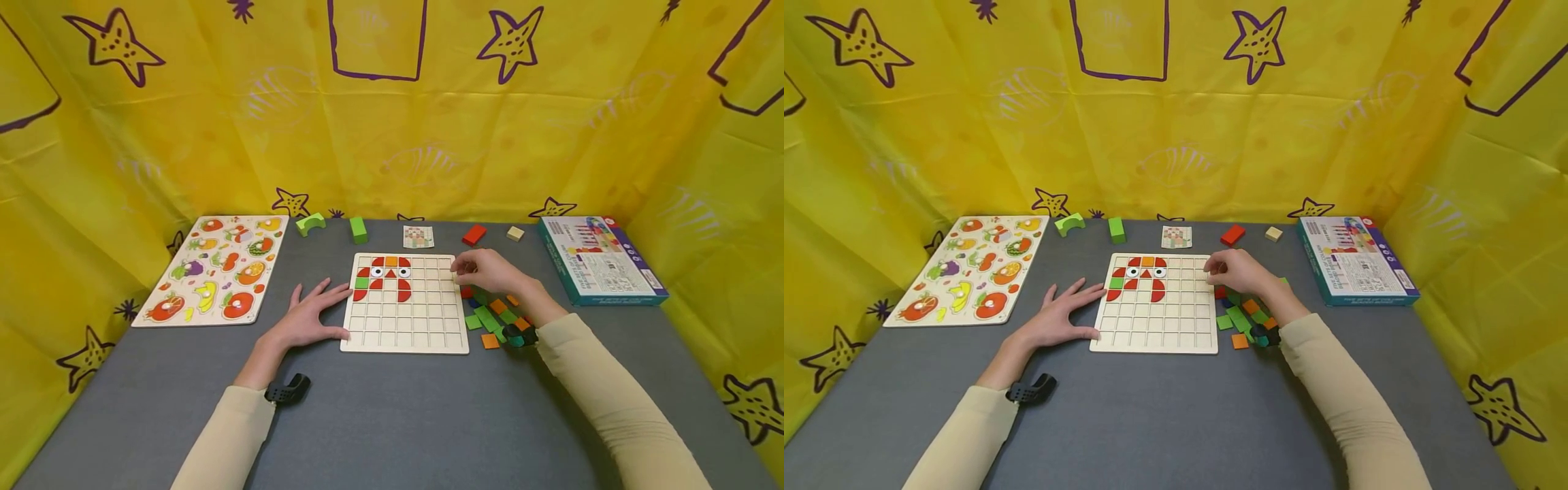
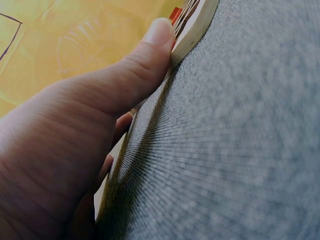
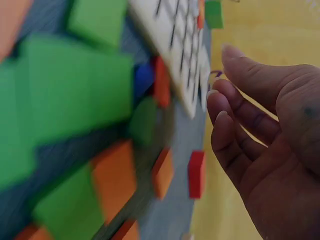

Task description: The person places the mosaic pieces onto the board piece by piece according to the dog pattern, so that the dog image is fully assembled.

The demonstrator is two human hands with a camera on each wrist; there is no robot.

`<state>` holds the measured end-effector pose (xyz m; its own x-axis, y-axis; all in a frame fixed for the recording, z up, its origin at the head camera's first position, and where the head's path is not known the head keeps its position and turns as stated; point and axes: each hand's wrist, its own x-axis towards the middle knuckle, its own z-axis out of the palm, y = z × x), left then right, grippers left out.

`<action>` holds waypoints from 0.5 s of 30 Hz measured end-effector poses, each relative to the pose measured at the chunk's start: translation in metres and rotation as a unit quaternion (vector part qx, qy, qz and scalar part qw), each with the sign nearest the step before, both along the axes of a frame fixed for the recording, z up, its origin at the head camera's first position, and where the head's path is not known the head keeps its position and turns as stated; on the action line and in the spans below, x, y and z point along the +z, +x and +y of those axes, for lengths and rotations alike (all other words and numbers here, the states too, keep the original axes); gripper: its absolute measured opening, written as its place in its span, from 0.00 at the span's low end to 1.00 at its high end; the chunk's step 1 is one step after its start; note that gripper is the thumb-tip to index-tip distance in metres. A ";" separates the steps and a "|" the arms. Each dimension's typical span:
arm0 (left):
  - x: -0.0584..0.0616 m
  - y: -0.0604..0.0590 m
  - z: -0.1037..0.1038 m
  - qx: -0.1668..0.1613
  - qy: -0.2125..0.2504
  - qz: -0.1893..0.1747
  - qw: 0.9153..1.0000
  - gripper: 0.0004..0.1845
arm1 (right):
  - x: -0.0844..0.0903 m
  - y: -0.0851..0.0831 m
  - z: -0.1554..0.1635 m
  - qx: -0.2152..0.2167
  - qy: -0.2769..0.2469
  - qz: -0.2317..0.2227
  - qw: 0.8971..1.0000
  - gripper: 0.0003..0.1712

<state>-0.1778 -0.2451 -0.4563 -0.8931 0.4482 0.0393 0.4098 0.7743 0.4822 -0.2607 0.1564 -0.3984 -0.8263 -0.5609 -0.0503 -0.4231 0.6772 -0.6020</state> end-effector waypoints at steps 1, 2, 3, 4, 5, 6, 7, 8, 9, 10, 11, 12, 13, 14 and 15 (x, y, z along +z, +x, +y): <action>0.000 0.000 0.000 0.000 0.000 0.000 1.000 0.50 | -0.001 0.001 0.005 -0.003 0.007 -0.001 1.000 0.11; 0.000 0.000 0.000 0.001 -0.001 0.001 1.000 0.50 | -0.003 0.002 0.009 -0.005 0.014 -0.002 1.000 0.11; -0.001 0.000 -0.001 0.001 -0.001 0.001 1.000 0.50 | -0.004 0.003 0.013 -0.006 0.020 -0.002 1.000 0.10; -0.001 0.000 -0.001 0.001 -0.001 0.001 1.000 0.50 | -0.005 0.004 0.016 -0.010 0.026 -0.005 1.000 0.10; -0.001 0.000 -0.001 0.001 0.000 0.001 1.000 0.50 | -0.006 0.005 0.018 -0.011 0.032 -0.005 0.999 0.09; -0.001 0.000 -0.001 0.001 0.001 0.001 1.000 0.50 | -0.007 0.005 0.021 -0.013 0.038 -0.006 0.999 0.09; -0.001 0.000 -0.001 0.001 0.002 0.001 1.000 0.50 | -0.009 0.006 0.023 -0.012 0.042 -0.007 0.999 0.08; -0.001 0.000 -0.001 0.001 0.003 0.000 1.000 0.50 | -0.009 0.007 0.024 -0.010 0.047 -0.007 0.999 0.08; 0.000 0.000 -0.001 0.001 0.004 0.000 1.000 0.50 | -0.011 0.007 0.025 -0.009 0.052 -0.006 0.999 0.08; 0.000 0.000 -0.001 0.001 0.005 -0.001 1.000 0.50 | -0.012 0.007 0.026 -0.008 0.057 -0.006 0.998 0.08; 0.000 0.000 -0.001 0.001 0.006 -0.001 1.000 0.50 | -0.013 0.008 0.027 -0.008 0.062 -0.005 0.998 0.08; 0.000 0.000 0.000 0.001 0.006 -0.001 1.000 0.50 | -0.014 0.008 0.027 -0.008 0.066 -0.005 0.998 0.08; 0.000 0.000 0.000 0.002 0.005 -0.001 1.000 0.50 | -0.014 0.008 0.026 -0.008 0.068 -0.005 0.998 0.09; 0.000 0.000 0.000 0.002 0.005 -0.002 1.000 0.50 | -0.015 0.008 0.025 -0.009 0.071 -0.004 0.997 0.09; 0.000 0.000 0.000 0.002 0.005 -0.001 1.000 0.50 | -0.015 0.008 0.024 -0.010 0.072 -0.004 0.997 0.09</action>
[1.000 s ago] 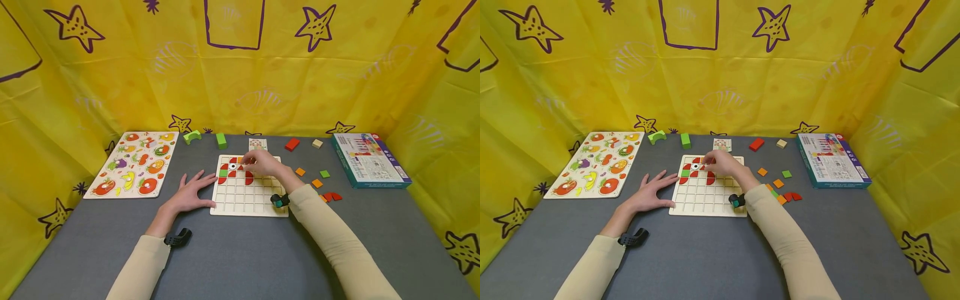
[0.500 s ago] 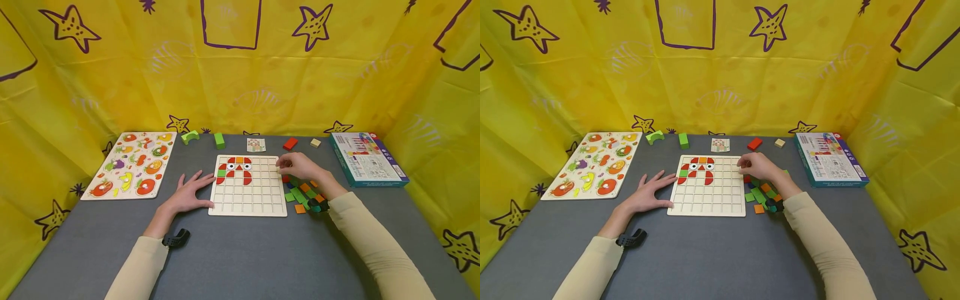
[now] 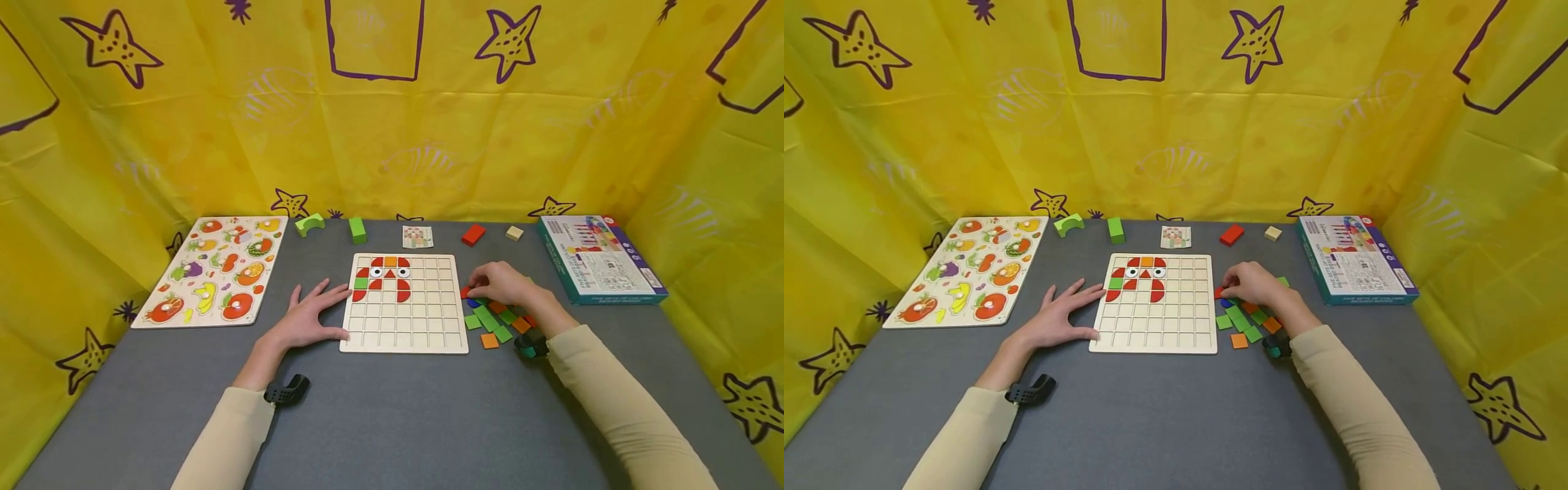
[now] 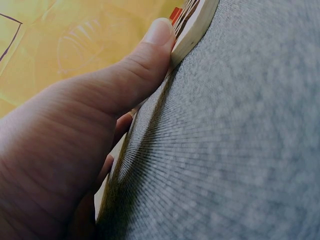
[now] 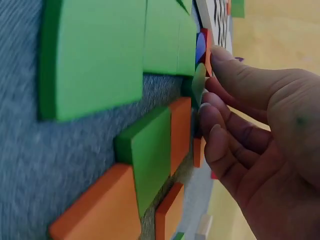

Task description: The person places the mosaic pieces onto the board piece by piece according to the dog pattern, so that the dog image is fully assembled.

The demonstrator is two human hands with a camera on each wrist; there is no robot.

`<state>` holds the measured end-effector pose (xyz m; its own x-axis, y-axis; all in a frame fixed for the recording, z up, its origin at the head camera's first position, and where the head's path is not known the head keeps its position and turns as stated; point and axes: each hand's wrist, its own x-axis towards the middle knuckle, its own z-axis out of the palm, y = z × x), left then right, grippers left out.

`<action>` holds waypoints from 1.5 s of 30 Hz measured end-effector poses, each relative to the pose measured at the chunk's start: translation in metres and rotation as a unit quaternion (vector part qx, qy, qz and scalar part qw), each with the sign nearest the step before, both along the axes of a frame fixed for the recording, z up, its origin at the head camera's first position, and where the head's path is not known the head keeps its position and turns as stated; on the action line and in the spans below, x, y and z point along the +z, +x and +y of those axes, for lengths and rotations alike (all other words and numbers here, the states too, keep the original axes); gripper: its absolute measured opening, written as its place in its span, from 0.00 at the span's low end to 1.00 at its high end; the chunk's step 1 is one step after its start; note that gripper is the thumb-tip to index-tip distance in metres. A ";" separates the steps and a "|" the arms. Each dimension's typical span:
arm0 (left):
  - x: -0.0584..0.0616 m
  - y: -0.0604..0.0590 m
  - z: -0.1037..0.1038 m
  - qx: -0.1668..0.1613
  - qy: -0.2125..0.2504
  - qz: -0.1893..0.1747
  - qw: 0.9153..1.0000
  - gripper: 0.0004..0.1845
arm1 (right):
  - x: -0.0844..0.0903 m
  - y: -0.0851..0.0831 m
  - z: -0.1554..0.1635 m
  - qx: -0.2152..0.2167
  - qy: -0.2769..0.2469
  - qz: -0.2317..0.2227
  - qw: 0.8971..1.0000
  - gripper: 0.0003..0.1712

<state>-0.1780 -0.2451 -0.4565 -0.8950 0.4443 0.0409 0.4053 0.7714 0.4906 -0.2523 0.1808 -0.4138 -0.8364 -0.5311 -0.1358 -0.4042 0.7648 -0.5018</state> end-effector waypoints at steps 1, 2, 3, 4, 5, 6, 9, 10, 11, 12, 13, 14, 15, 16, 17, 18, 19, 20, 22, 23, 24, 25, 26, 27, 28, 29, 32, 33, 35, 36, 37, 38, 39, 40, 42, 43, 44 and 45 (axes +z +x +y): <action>0.000 0.000 0.000 0.000 0.000 0.000 1.000 0.50 | 0.000 0.000 -0.002 0.000 -0.001 0.000 1.000 0.10; 0.000 0.000 0.000 0.001 0.000 0.001 1.000 0.50 | -0.001 0.000 -0.003 0.001 -0.001 0.001 1.000 0.10; 0.000 0.000 0.000 0.001 0.001 0.001 1.000 0.50 | -0.001 0.000 -0.005 0.003 -0.003 0.003 1.000 0.11; 0.000 0.000 0.000 0.001 0.001 0.001 1.000 0.50 | -0.002 0.000 -0.007 0.006 -0.005 0.005 1.000 0.11; 0.000 0.000 0.000 0.000 0.002 0.002 1.000 0.50 | -0.002 0.000 -0.008 0.008 -0.007 0.007 1.000 0.11; 0.000 0.000 0.000 -0.001 0.001 0.003 1.000 0.50 | -0.003 0.001 -0.010 0.010 -0.008 0.007 1.000 0.11; -0.001 0.000 0.000 -0.003 0.001 0.004 1.000 0.50 | -0.004 0.002 -0.013 0.013 -0.008 0.007 1.000 0.10; -0.001 0.000 0.000 -0.004 0.000 0.004 1.000 0.50 | -0.004 0.002 -0.013 0.013 -0.008 0.006 1.000 0.09; -0.001 0.000 0.000 -0.005 0.001 0.004 1.000 0.50 | -0.004 0.003 -0.014 0.011 -0.007 0.003 1.000 0.09; -0.001 0.000 0.000 -0.005 0.002 0.003 1.000 0.50 | -0.004 0.004 -0.014 0.009 -0.006 0.001 1.000 0.09; 0.000 0.000 -0.001 -0.006 0.003 0.003 1.000 0.49 | -0.004 0.004 -0.015 0.008 -0.007 -0.001 1.000 0.08; 0.000 0.000 -0.001 -0.006 0.003 0.003 1.000 0.49 | -0.004 0.005 -0.015 0.006 -0.008 -0.003 1.000 0.08; 0.000 0.001 -0.001 -0.006 0.004 0.003 1.000 0.49 | -0.004 0.005 -0.015 0.006 -0.009 -0.006 1.000 0.08; 0.000 0.001 -0.001 -0.006 0.004 0.002 1.000 0.49 | -0.003 0.006 -0.015 0.005 -0.011 -0.008 1.000 0.08; 0.001 0.001 -0.001 -0.006 0.005 0.003 1.000 0.49 | -0.003 0.006 -0.015 0.005 -0.009 -0.010 1.000 0.08; 0.001 0.001 -0.001 -0.006 0.004 0.003 1.000 0.49 | -0.003 0.007 -0.016 0.006 -0.007 -0.011 1.000 0.08; 0.001 0.001 -0.001 -0.005 0.003 0.002 1.000 0.49 | -0.002 0.007 -0.016 0.007 -0.004 -0.012 1.000 0.08; 0.001 0.001 -0.001 -0.005 0.003 0.000 1.000 0.49 | -0.002 0.007 -0.016 0.008 0.000 -0.013 1.000 0.08; 0.000 0.000 0.000 -0.004 0.004 -0.003 1.000 0.49 | 0.000 0.008 -0.015 0.013 0.006 -0.016 1.000 0.08; 0.000 0.000 0.000 -0.004 0.004 -0.004 1.000 0.50 | 0.000 0.008 -0.015 0.017 0.009 -0.017 1.000 0.07; 0.000 0.000 0.000 -0.003 0.004 -0.006 1.000 0.50 | 0.001 0.008 -0.015 0.019 0.012 -0.020 1.000 0.07; 0.000 0.000 0.000 -0.003 0.004 -0.007 1.000 0.50 | 0.001 0.008 -0.015 0.023 0.013 -0.024 0.999 0.07; 0.000 0.000 0.000 -0.003 0.004 -0.007 1.000 0.50 | 0.001 0.008 -0.015 0.026 0.013 -0.028 0.999 0.06; 0.000 0.000 0.000 -0.003 0.004 -0.006 1.000 0.50 | 0.002 0.008 -0.015 0.030 0.014 -0.032 0.999 0.06; 0.000 0.000 0.000 -0.002 0.003 -0.006 1.000 0.50 | 0.003 0.008 -0.014 0.032 0.017 -0.036 0.999 0.06; 0.000 0.001 0.000 -0.002 0.003 -0.006 1.000 0.50 | 0.003 0.008 -0.014 0.033 0.018 -0.040 0.998 0.06; 0.000 0.001 0.000 -0.002 0.002 -0.004 1.000 0.50 | 0.004 0.009 -0.013 0.035 0.016 -0.043 0.998 0.06; 0.000 0.001 0.000 -0.002 0.002 -0.004 1.000 0.50 | 0.004 0.009 -0.012 0.035 0.014 -0.040 0.999 0.06; 0.000 0.001 0.000 -0.002 0.001 -0.002 1.000 0.50 | 0.005 0.008 -0.010 0.034 0.003 -0.033 0.999 0.05; 0.000 0.001 0.000 -0.002 0.000 -0.002 1.000 0.50 | 0.005 0.007 -0.010 0.031 -0.005 -0.030 0.999 0.04; 0.000 0.001 0.000 -0.002 -0.001 -0.002 1.000 0.50 | 0.006 0.007 -0.009 0.028 -0.014 -0.027 0.999 0.04; 0.000 0.001 0.000 -0.002 -0.002 -0.003 1.000 0.50 | 0.007 0.006 -0.009 0.025 -0.024 -0.025 0.999 0.03; 0.000 0.001 0.000 -0.002 -0.002 -0.002 1.000 0.50 | 0.008 0.005 -0.009 0.025 -0.035 -0.023 0.999 0.03; 0.000 0.001 0.000 -0.002 -0.002 -0.002 1.000 0.50 | 0.010 0.005 -0.010 0.023 -0.046 -0.024 0.998 0.02; 0.001 0.001 0.000 -0.001 -0.001 -0.003 1.000 0.50 | 0.013 0.004 -0.013 0.022 -0.066 -0.027 0.997 0.02; 0.001 0.001 0.000 -0.001 -0.001 -0.003 1.000 0.50 | 0.015 0.004 -0.015 0.024 -0.074 -0.027 0.997 0.03; 0.001 0.001 0.001 -0.001 0.000 -0.003 1.000 0.50 | 0.017 0.004 -0.019 0.024 -0.082 -0.032 0.996 0.03; 0.001 0.001 0.001 -0.002 0.001 -0.003 1.000 0.50 | 0.018 0.004 -0.022 0.026 -0.089 -0.036 0.995 0.03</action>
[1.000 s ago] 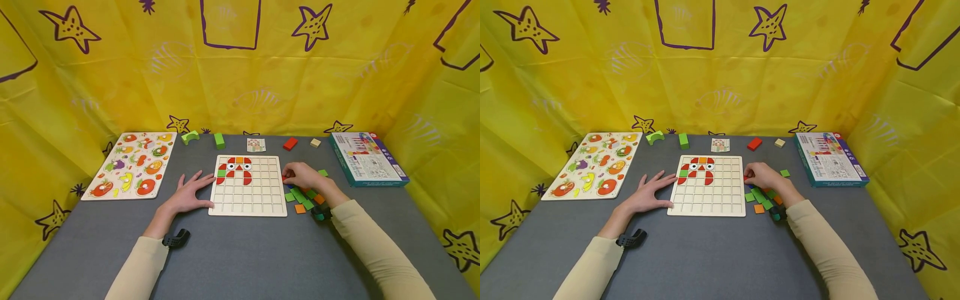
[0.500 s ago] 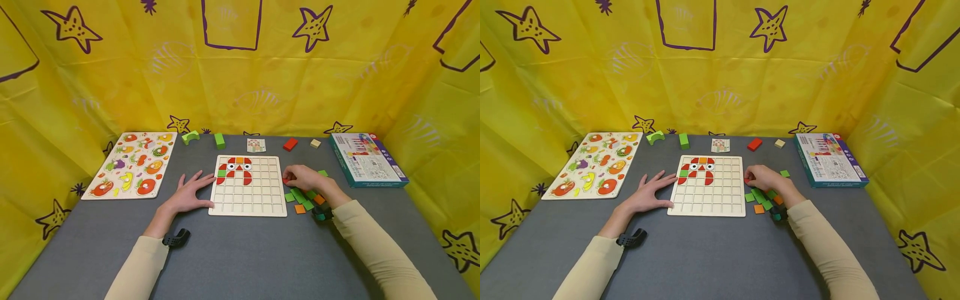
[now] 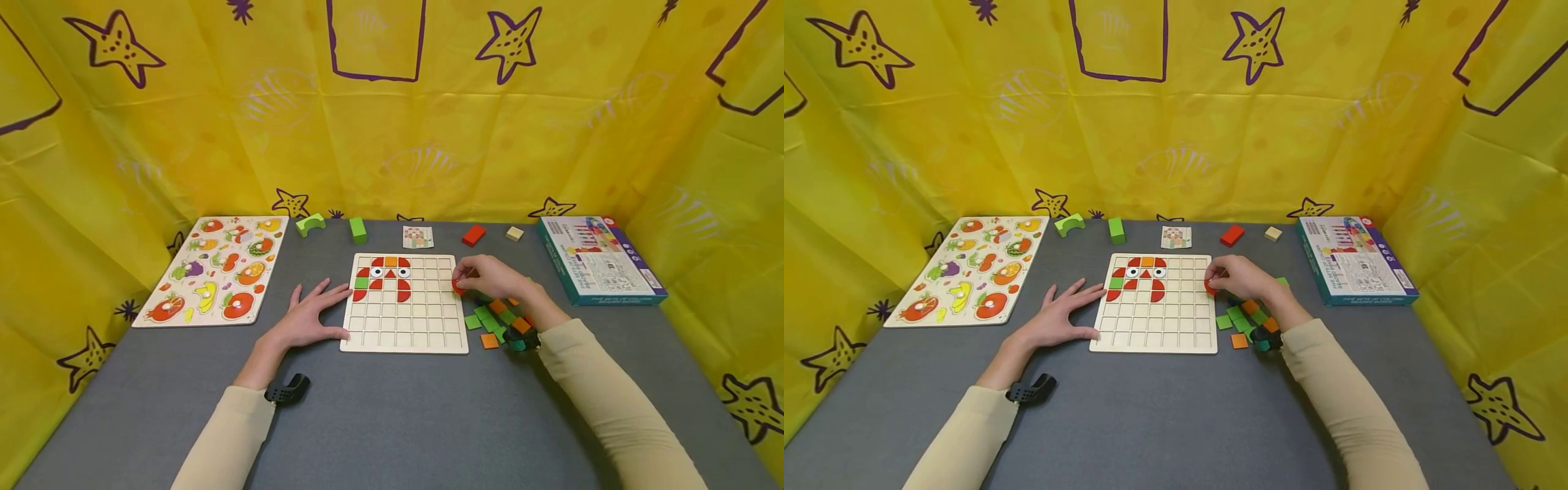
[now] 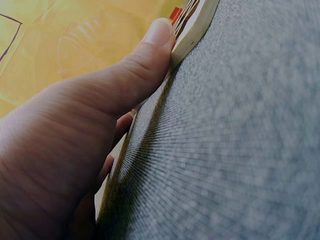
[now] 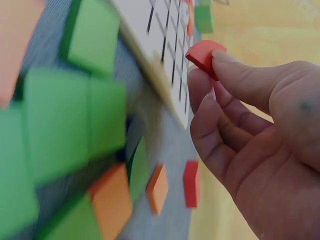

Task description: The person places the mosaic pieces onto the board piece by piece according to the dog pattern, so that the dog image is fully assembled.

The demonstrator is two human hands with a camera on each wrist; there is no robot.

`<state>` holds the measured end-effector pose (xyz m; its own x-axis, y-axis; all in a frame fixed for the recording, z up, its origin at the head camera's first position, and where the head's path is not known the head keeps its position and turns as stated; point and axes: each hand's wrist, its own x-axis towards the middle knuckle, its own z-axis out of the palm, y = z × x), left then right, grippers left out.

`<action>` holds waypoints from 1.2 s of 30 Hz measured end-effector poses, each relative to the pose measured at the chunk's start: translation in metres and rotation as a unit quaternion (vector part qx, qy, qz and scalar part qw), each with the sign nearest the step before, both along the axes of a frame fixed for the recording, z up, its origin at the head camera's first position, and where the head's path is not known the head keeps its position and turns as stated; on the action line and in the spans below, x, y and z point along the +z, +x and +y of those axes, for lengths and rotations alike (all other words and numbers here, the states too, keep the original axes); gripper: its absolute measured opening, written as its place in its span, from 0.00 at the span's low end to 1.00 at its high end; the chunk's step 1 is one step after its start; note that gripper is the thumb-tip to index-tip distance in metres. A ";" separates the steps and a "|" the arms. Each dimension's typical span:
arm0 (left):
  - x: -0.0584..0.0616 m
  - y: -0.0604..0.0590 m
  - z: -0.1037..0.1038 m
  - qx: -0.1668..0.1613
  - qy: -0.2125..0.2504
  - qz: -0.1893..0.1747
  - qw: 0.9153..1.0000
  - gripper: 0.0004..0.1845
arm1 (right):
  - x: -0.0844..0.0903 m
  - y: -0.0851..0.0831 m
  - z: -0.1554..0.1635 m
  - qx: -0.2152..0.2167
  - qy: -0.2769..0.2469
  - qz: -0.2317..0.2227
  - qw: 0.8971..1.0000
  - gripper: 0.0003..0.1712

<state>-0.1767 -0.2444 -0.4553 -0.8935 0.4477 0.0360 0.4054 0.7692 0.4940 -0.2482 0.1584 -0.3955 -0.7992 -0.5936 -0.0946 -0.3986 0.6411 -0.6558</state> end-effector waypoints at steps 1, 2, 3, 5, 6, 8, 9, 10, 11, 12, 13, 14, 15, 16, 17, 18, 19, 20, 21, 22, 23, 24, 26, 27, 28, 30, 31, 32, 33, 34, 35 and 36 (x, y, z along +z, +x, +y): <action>0.000 0.000 0.000 0.000 0.001 0.000 1.000 0.50 | 0.001 0.000 -0.004 -0.002 -0.004 -0.006 1.000 0.03; 0.000 0.000 0.000 -0.001 0.001 -0.001 1.000 0.49 | 0.002 0.000 -0.009 -0.002 -0.005 -0.009 1.000 0.03; 0.000 0.000 0.000 -0.001 0.001 -0.001 1.000 0.49 | 0.003 0.000 -0.014 -0.001 -0.009 -0.012 1.000 0.04; 0.000 0.000 0.000 0.000 0.000 -0.001 1.000 0.49 | 0.003 -0.001 -0.025 0.000 -0.013 -0.019 1.000 0.04; 0.000 0.000 0.000 0.000 -0.001 -0.001 1.000 0.49 | 0.003 -0.002 -0.030 0.003 -0.015 -0.016 1.000 0.04; 0.000 0.000 0.000 0.002 -0.003 0.000 1.000 0.49 | 0.001 -0.003 -0.041 0.009 -0.019 -0.012 1.000 0.04; 0.000 0.000 0.000 0.002 -0.003 0.000 1.000 0.49 | 0.001 -0.004 -0.047 0.014 -0.024 -0.010 1.000 0.04; -0.001 0.000 0.000 0.001 -0.005 0.001 1.000 0.49 | 0.001 -0.004 -0.052 0.019 -0.029 -0.008 0.999 0.04; -0.001 0.000 0.000 0.001 -0.004 0.001 1.000 0.49 | 0.001 -0.004 -0.058 0.022 -0.032 -0.006 0.999 0.04; -0.001 0.000 0.000 0.000 -0.004 0.002 1.000 0.50 | 0.001 -0.004 -0.064 0.027 -0.035 -0.005 0.999 0.05; -0.001 -0.001 0.000 0.000 -0.004 0.003 1.000 0.50 | 0.001 -0.004 -0.070 0.031 -0.038 -0.004 0.999 0.05; -0.001 -0.001 0.000 0.000 -0.004 0.003 1.000 0.50 | 0.001 -0.004 -0.075 0.035 -0.039 -0.005 0.999 0.05; -0.002 -0.001 0.000 -0.001 -0.003 0.004 1.000 0.50 | 0.001 -0.004 -0.081 0.038 -0.040 -0.007 0.998 0.05; -0.002 -0.001 0.000 -0.001 -0.002 0.005 1.000 0.50 | 0.001 -0.004 -0.087 0.040 -0.040 -0.006 0.998 0.05; -0.002 -0.001 -0.001 -0.001 0.000 0.007 1.000 0.50 | 0.000 -0.004 -0.093 0.041 -0.039 -0.007 0.998 0.05; -0.003 -0.001 -0.001 -0.001 -0.001 0.009 1.000 0.50 | -0.001 -0.005 -0.099 0.044 -0.039 -0.006 0.998 0.05; -0.003 -0.001 -0.001 -0.002 0.001 0.009 1.000 0.50 | -0.002 -0.005 -0.104 0.045 -0.037 -0.003 0.998 0.04; -0.003 -0.002 -0.001 -0.002 0.002 0.010 1.000 0.50 | -0.003 -0.005 -0.110 0.047 -0.036 0.000 0.998 0.04; -0.003 -0.002 -0.002 -0.002 0.001 0.012 1.000 0.50 | -0.004 -0.006 -0.116 0.050 -0.035 0.003 0.998 0.04; -0.003 -0.002 -0.002 -0.001 0.000 0.012 1.000 0.50 | -0.005 -0.006 -0.121 0.052 -0.034 0.007 0.998 0.04; -0.003 -0.001 -0.002 -0.001 -0.001 0.012 1.000 0.49 | -0.007 -0.007 -0.126 0.053 -0.032 0.011 0.998 0.03; -0.002 -0.001 -0.002 0.000 -0.003 0.011 1.000 0.49 | -0.008 -0.007 -0.131 0.053 -0.029 0.014 0.998 0.03; -0.001 -0.001 -0.002 0.001 -0.003 0.008 1.000 0.49 | -0.010 -0.007 -0.139 0.053 -0.022 0.018 0.998 0.03; -0.001 -0.001 -0.002 0.001 -0.003 0.007 1.000 0.49 | -0.011 -0.006 -0.143 0.054 -0.019 0.021 0.998 0.03; 0.000 0.000 -0.001 0.000 -0.002 0.007 1.000 0.49 | -0.011 -0.006 -0.146 0.053 -0.014 0.026 0.998 0.02; 0.001 0.000 -0.001 -0.002 0.000 0.007 1.000 0.49 | -0.013 -0.005 -0.151 0.054 -0.004 0.035 0.998 0.02; 0.001 0.000 -0.001 -0.002 0.001 0.007 1.000 0.49 | -0.013 -0.005 -0.153 0.055 0.001 0.040 0.998 0.02; 0.001 0.000 -0.001 -0.003 0.001 0.007 1.000 0.49 | -0.014 -0.004 -0.155 0.056 0.006 0.046 0.997 0.03; 0.001 0.001 -0.001 -0.002 0.002 0.007 1.000 0.49 | -0.014 -0.004 -0.157 0.056 0.011 0.049 0.997 0.03; 0.001 0.001 -0.001 -0.002 0.001 0.006 1.000 0.49 | -0.015 -0.004 -0.158 0.055 0.015 0.052 0.997 0.03; 0.001 0.000 -0.001 -0.002 0.000 0.004 1.000 0.49 | -0.015 -0.003 -0.159 0.054 0.020 0.054 0.997 0.03; 0.000 0.000 -0.001 -0.002 -0.001 0.004 1.000 0.49 | -0.015 -0.002 -0.159 0.054 0.025 0.057 0.997 0.03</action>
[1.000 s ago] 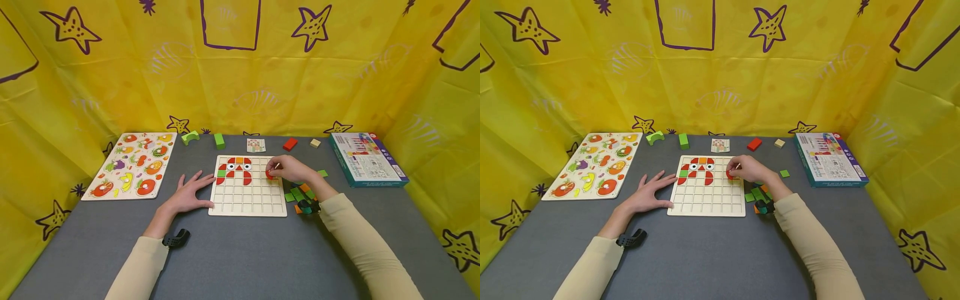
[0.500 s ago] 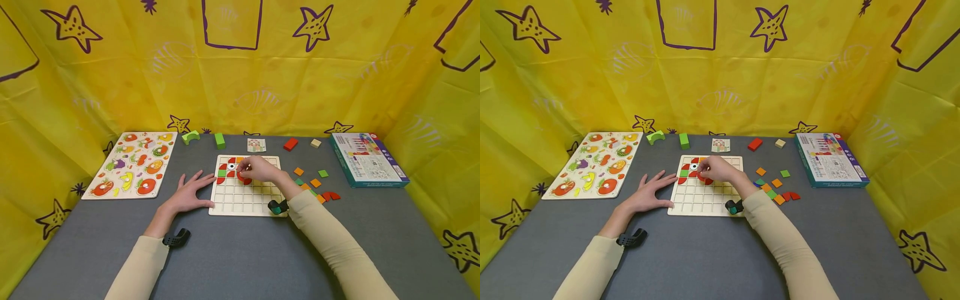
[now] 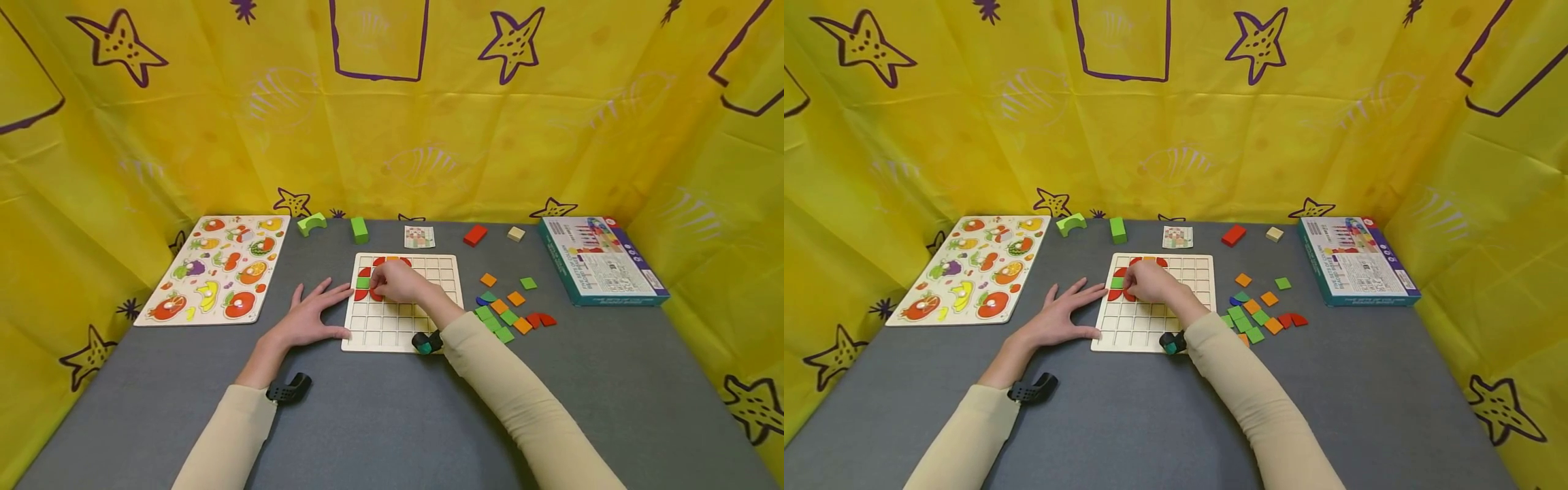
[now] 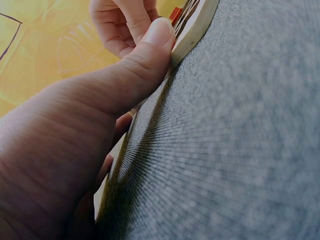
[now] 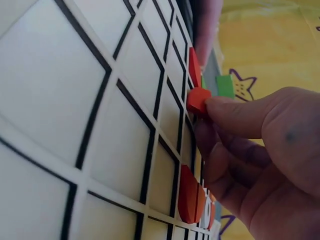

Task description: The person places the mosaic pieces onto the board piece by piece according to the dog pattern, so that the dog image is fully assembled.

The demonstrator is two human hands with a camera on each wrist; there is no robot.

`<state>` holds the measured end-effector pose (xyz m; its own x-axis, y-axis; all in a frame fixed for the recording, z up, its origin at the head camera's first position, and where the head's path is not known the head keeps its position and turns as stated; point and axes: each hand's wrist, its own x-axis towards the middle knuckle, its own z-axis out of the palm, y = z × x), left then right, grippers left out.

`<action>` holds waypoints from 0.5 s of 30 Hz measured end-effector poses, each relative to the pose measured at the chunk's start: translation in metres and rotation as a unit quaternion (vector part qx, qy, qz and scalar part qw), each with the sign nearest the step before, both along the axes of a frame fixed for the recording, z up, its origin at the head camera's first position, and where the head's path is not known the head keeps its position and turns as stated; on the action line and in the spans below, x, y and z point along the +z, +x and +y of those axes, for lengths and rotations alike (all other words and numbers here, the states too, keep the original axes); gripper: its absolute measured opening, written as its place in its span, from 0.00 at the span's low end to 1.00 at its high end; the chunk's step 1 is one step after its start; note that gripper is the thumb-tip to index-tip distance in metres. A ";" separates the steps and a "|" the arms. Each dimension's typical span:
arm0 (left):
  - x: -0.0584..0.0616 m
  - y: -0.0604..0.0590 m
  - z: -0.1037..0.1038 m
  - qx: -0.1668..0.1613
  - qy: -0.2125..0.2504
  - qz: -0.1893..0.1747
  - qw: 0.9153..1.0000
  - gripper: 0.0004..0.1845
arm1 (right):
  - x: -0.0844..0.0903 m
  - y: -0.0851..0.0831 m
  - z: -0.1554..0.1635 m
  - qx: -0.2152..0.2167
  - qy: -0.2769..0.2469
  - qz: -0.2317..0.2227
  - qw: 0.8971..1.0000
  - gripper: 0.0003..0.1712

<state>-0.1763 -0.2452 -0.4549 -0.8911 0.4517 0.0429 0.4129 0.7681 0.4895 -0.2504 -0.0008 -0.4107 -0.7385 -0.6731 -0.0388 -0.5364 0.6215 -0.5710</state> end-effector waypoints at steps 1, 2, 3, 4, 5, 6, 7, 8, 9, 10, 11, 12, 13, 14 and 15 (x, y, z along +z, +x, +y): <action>0.000 0.000 0.000 -0.001 0.000 0.000 1.000 0.49 | 0.000 0.001 0.000 0.000 0.004 0.003 1.000 0.04; 0.000 0.000 0.000 -0.001 0.000 0.000 1.000 0.49 | 0.000 0.001 -0.001 0.000 0.009 0.008 1.000 0.04; 0.000 0.000 0.000 -0.002 0.001 -0.001 1.000 0.49 | 0.000 0.002 -0.001 -0.001 0.013 0.013 1.000 0.03; -0.001 0.000 0.000 -0.002 0.001 -0.001 1.000 0.49 | 0.000 0.003 -0.001 -0.001 0.017 0.016 1.000 0.03; -0.001 0.000 0.000 -0.001 0.001 -0.001 1.000 0.49 | 0.000 0.003 -0.001 -0.001 0.019 0.019 1.000 0.03; -0.001 0.000 0.000 -0.001 0.002 -0.001 1.000 0.49 | 0.000 0.003 -0.001 0.001 0.020 0.021 1.000 0.02; -0.001 0.000 -0.001 0.000 0.002 -0.002 1.000 0.49 | 0.000 0.004 -0.002 0.001 0.021 0.020 1.000 0.01; -0.001 0.000 -0.001 0.001 0.001 -0.003 1.000 0.49 | 0.000 0.004 -0.003 0.001 0.022 0.020 1.000 0.02; -0.001 0.000 -0.001 0.002 0.000 -0.004 1.000 0.49 | 0.000 0.004 -0.003 0.000 0.023 0.019 1.000 0.02; -0.001 0.000 -0.001 0.002 -0.001 -0.003 1.000 0.49 | 0.000 0.005 -0.004 0.000 0.024 0.017 1.000 0.03; -0.001 0.000 -0.001 0.002 -0.001 -0.003 1.000 0.50 | 0.000 0.005 -0.004 -0.002 0.026 0.015 1.000 0.04; -0.001 0.000 -0.001 0.002 -0.001 -0.004 1.000 0.50 | 0.000 0.005 -0.004 -0.005 0.030 0.014 0.999 0.05; -0.001 0.000 -0.001 0.002 0.000 -0.005 1.000 0.50 | 0.000 0.005 -0.005 -0.008 0.033 0.014 0.999 0.05; -0.001 0.000 0.000 0.002 0.001 -0.006 1.000 0.50 | -0.001 0.006 -0.005 -0.012 0.038 0.015 0.999 0.05; 0.000 -0.001 0.000 0.002 0.001 -0.007 1.000 0.50 | -0.001 0.006 -0.004 -0.016 0.041 0.015 0.999 0.05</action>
<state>-0.1768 -0.2454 -0.4554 -0.8931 0.4488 0.0311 0.4033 0.7681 0.4975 -0.2445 -0.0052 -0.4115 -0.7613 -0.6446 -0.0707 -0.5317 0.6829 -0.5009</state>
